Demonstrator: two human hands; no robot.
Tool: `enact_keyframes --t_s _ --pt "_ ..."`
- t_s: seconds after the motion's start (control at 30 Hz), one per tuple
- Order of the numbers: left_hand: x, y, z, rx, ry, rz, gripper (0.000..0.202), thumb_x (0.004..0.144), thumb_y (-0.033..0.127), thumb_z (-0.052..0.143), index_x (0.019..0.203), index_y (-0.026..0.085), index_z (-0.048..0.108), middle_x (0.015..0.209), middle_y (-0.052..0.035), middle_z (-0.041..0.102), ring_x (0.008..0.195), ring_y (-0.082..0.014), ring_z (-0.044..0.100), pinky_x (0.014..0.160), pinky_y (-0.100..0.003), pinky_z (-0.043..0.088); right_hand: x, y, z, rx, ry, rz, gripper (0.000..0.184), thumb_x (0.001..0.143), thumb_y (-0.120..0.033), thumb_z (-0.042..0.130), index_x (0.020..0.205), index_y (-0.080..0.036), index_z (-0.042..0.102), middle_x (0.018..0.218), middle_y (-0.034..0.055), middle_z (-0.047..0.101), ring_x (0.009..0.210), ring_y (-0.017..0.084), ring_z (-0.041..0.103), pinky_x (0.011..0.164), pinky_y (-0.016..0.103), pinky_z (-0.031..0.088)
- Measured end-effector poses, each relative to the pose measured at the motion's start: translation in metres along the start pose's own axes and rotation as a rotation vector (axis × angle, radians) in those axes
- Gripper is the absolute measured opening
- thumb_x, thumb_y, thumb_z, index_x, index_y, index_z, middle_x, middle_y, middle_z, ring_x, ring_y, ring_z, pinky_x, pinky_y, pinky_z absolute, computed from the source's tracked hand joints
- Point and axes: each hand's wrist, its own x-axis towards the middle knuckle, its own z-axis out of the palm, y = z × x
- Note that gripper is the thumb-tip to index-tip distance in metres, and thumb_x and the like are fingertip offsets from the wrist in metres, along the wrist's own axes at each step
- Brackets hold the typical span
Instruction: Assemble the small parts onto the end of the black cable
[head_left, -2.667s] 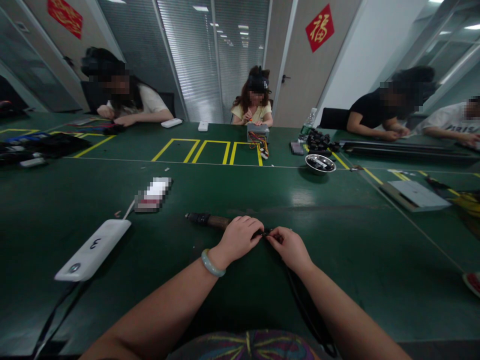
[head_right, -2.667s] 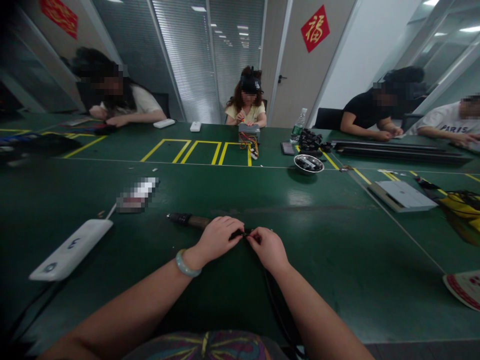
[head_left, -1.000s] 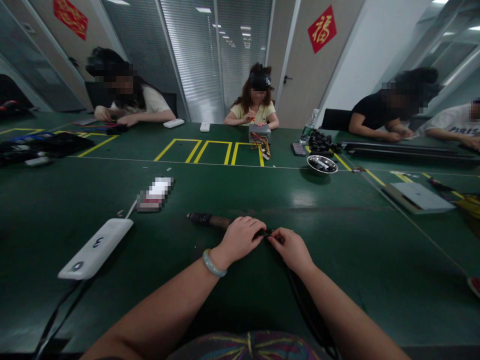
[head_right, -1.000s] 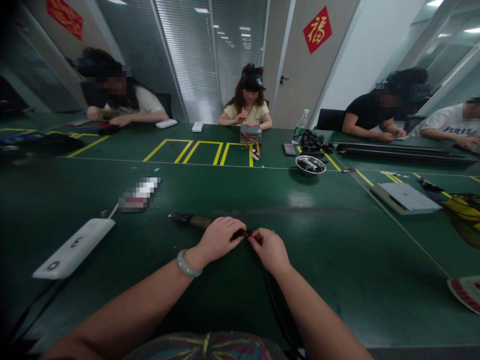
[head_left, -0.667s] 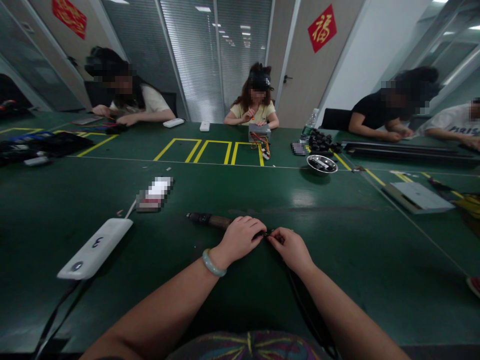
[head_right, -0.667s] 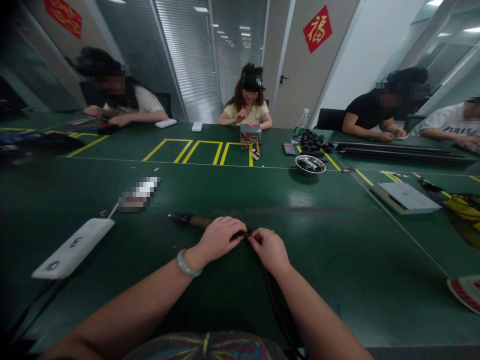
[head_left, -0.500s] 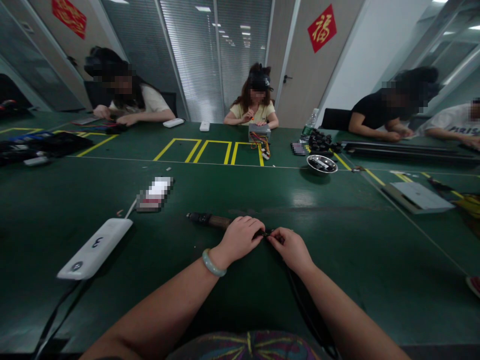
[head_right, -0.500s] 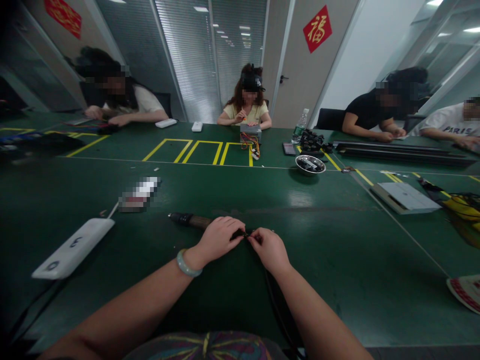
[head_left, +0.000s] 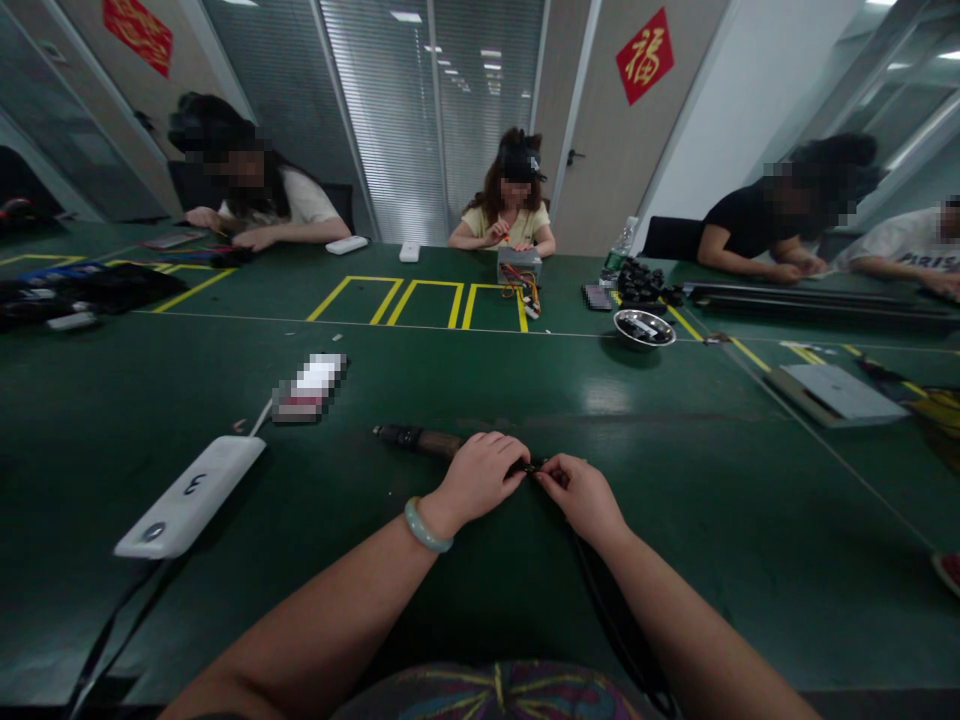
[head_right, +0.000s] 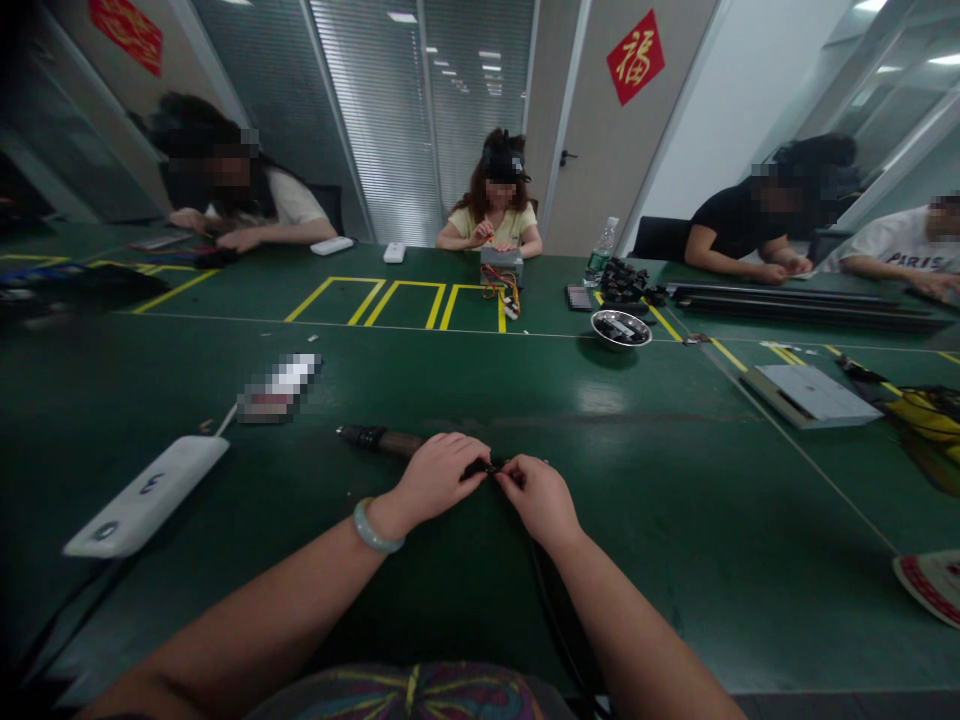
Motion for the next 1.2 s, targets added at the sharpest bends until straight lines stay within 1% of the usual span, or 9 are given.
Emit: enact_keyframes --t_s 0.13,0.3,0.5,0.7,0.87,1.07,1.2 --pt "-0.0005 -0.0004 0.0005 0.005 -0.003 0.014 0.012 0.088 0.025 0.058 0.100 0.024 0.059 0.103 -0.0018 0.062 0.098 -0.0195 0.055 0.089 -0.035 0.039 0.0000 -0.0006 0.0003 -0.005 0.001 0.002 0.013 0.085 -0.034 0.058 0.083 -0.023 0.065 0.077 0.0009 0.067 0.072 0.017 0.059 0.066 0.029 0.042" --pt "-0.0004 -0.0002 0.0004 0.014 0.016 0.006 0.015 0.088 0.027 0.058 0.103 0.022 0.058 0.102 -0.0034 0.062 0.097 -0.0207 0.055 0.087 -0.036 0.039 0.0001 -0.0003 0.0001 -0.006 -0.007 0.012 0.013 0.085 -0.034 0.059 0.083 -0.023 0.065 0.076 0.0004 0.067 0.072 0.017 0.059 0.065 0.028 0.041" --pt "0.0002 0.0002 -0.0010 0.008 -0.004 0.015 0.010 0.088 0.024 0.058 0.098 0.023 0.058 0.103 -0.0023 0.062 0.097 -0.0202 0.055 0.087 -0.035 0.039 0.0000 0.0012 0.0005 -0.011 0.000 0.005 0.013 0.085 -0.034 0.058 0.084 -0.023 0.065 0.077 0.0004 0.067 0.072 0.017 0.059 0.066 0.028 0.041" --pt "0.0000 -0.0002 0.0003 0.026 0.007 0.003 0.015 0.088 0.026 0.059 0.102 0.023 0.058 0.102 -0.0028 0.062 0.097 -0.0205 0.055 0.087 -0.036 0.040 0.0005 -0.0004 0.0001 -0.017 -0.010 0.023 0.014 0.084 -0.035 0.058 0.083 -0.023 0.065 0.077 0.0013 0.067 0.074 0.018 0.060 0.064 0.028 0.041" --pt "-0.0004 -0.0002 -0.0001 0.010 0.003 0.016 0.011 0.089 0.026 0.058 0.099 0.023 0.059 0.102 -0.0027 0.062 0.097 -0.0203 0.055 0.087 -0.035 0.040 0.0001 0.0007 0.0006 -0.014 0.001 0.008 0.013 0.085 -0.034 0.058 0.083 -0.023 0.065 0.077 0.0011 0.067 0.072 0.018 0.060 0.065 0.028 0.041" --pt "0.0004 0.0003 0.0013 0.015 0.013 0.002 0.015 0.088 0.026 0.059 0.103 0.023 0.058 0.103 -0.0035 0.062 0.097 -0.0208 0.055 0.087 -0.036 0.040 0.0002 0.0034 0.0017 -0.001 0.010 -0.004 0.012 0.085 -0.034 0.059 0.084 -0.023 0.065 0.076 0.0001 0.067 0.072 0.017 0.059 0.065 0.028 0.041" --pt "0.0008 0.0013 -0.0014 0.009 0.001 0.008 0.012 0.088 0.024 0.059 0.100 0.023 0.059 0.103 -0.0023 0.062 0.097 -0.0202 0.055 0.087 -0.036 0.040 0.0007 0.0045 0.0023 0.004 -0.002 0.000 0.012 0.085 -0.034 0.059 0.084 -0.023 0.065 0.076 -0.0002 0.066 0.071 0.017 0.059 0.065 0.028 0.041"
